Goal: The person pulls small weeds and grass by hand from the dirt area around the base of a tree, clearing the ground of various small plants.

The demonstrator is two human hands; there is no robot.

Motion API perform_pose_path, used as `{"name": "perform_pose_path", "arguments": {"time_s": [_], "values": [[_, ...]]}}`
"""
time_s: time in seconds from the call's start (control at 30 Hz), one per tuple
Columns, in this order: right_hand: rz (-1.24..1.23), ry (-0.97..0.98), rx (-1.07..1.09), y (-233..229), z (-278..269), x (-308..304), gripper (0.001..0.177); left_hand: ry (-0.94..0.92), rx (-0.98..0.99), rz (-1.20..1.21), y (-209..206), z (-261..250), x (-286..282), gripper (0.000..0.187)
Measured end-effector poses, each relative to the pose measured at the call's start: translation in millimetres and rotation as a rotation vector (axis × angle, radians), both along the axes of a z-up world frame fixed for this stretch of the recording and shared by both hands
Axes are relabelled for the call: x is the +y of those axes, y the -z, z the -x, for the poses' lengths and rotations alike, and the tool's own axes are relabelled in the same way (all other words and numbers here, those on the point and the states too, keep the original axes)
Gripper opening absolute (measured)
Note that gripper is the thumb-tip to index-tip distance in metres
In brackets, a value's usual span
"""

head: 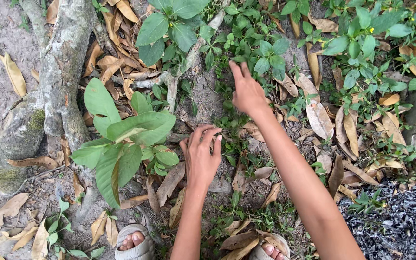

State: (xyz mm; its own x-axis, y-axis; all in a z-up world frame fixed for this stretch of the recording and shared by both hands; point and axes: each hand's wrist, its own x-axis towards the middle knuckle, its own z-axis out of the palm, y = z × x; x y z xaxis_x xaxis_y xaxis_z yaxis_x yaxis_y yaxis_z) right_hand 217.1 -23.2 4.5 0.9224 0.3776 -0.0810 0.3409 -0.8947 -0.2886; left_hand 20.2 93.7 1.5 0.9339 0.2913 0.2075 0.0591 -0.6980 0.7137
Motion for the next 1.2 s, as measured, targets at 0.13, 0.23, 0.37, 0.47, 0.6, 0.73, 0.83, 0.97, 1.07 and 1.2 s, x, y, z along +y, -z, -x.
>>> {"name": "perform_pose_path", "arguments": {"time_s": [0.13, 0.23, 0.37, 0.47, 0.6, 0.73, 0.83, 0.97, 1.07, 1.2], "values": [[0.144, 0.181, -0.040, 41, -37, -19, 0.107, 0.014, 0.000, 0.024, -3, 0, -1, 0.022], [0.180, 0.198, -0.206, 81, -44, -40, 0.062, -0.002, 0.024, 0.023, -2, -1, -1, 0.022], [0.064, 0.169, -0.377, 99, -51, -55, 0.009, -0.005, 0.016, 0.022, 1, 1, -1, 0.023], [0.137, 0.194, -0.400, 96, -55, -51, 0.012, 0.007, 0.021, 0.019, 1, -2, -3, 0.023], [0.087, 0.368, -0.219, 88, -55, -45, 0.010, 0.017, 0.040, 0.020, -2, -4, -9, 0.022], [-0.100, 0.481, -0.276, 84, -46, -44, 0.013, 0.040, 0.014, 0.023, -2, -8, -10, 0.024], [-0.191, 0.498, -0.336, 79, -37, -42, 0.011, 0.042, 0.026, 0.030, 2, -9, -11, 0.023], [-0.421, 0.288, -0.163, 72, 51, -31, 0.014, 0.044, 0.026, 0.042, 10, -23, -7, 0.023], [-0.412, 0.222, 0.125, 58, 148, -26, 0.018, 0.029, 0.046, 0.053, 12, -23, -14, 0.022], [-0.362, 0.136, 0.373, 37, 175, -52, 0.019, 0.030, -0.023, 0.058, 7, -29, -20, 0.024]]}}
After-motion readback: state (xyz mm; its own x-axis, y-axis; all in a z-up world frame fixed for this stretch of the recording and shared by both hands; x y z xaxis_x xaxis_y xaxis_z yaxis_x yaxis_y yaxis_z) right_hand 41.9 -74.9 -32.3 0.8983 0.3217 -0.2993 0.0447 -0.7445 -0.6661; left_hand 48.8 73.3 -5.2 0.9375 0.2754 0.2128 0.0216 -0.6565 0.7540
